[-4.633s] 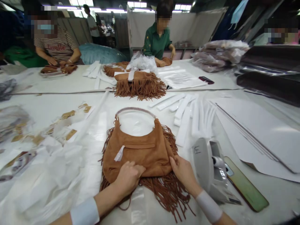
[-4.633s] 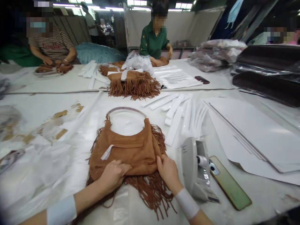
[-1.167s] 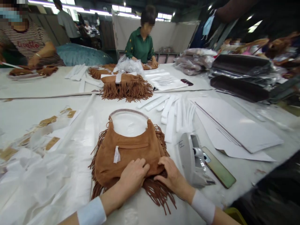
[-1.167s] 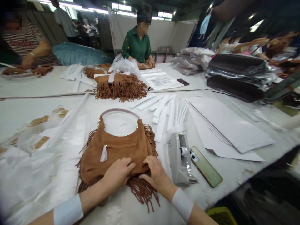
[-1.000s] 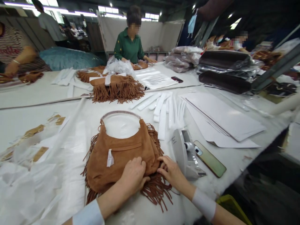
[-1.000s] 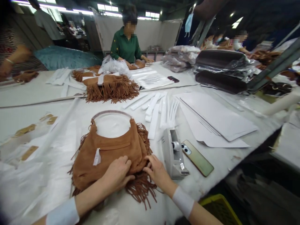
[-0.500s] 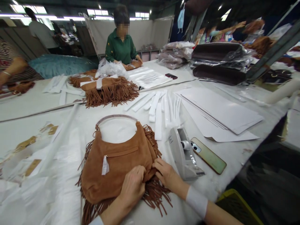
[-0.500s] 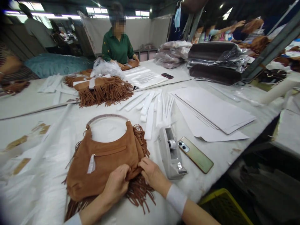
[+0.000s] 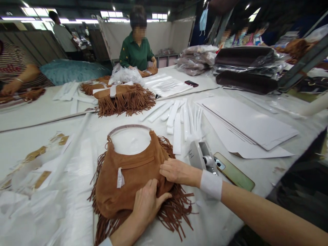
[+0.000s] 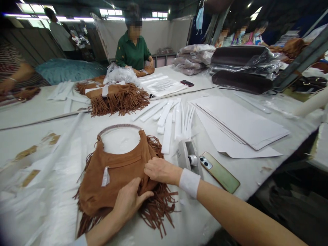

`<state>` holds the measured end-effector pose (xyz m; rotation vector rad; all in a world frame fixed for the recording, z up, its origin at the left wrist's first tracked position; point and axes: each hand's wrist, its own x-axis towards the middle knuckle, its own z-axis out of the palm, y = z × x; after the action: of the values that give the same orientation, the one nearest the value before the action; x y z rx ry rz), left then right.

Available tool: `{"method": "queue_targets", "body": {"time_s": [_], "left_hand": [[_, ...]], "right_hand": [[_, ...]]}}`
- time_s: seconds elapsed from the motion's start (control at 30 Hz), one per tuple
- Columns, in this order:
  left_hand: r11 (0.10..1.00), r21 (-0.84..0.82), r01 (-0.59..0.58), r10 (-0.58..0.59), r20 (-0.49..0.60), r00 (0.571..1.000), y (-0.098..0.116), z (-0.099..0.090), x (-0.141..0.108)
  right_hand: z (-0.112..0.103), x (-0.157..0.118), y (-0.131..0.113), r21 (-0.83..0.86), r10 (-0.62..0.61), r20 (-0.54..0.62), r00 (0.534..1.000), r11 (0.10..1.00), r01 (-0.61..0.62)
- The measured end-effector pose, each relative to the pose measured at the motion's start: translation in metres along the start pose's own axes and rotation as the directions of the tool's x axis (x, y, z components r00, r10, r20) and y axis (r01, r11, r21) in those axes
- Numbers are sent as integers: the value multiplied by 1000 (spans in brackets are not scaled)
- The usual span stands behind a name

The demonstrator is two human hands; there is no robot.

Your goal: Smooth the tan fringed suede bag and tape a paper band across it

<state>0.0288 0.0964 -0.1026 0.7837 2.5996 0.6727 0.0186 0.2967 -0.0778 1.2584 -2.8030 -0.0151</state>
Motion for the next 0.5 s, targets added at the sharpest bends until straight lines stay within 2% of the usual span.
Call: {"method": "queue_targets", "body": {"time_s": [0.13,0.23,0.4,0.5], "left_hand": [[999,-18,36,-35,61,998,3,-4,10],[999,-49,9,-5,67,998,4,-5,17],[977,-198,-74,89,68,994,0,-8,18],[954,-283,-99,112,30,993,-7,-8,15]], "right_hand": [[1,-4,3,186,106,-14,994,977,-101],[-8,-10,3,326,151,-5,988,935,-141],[-30,-12,0,339,128,7,992,933,-123],[-34,-7,4,359,135,28,990,923,-136]]}}
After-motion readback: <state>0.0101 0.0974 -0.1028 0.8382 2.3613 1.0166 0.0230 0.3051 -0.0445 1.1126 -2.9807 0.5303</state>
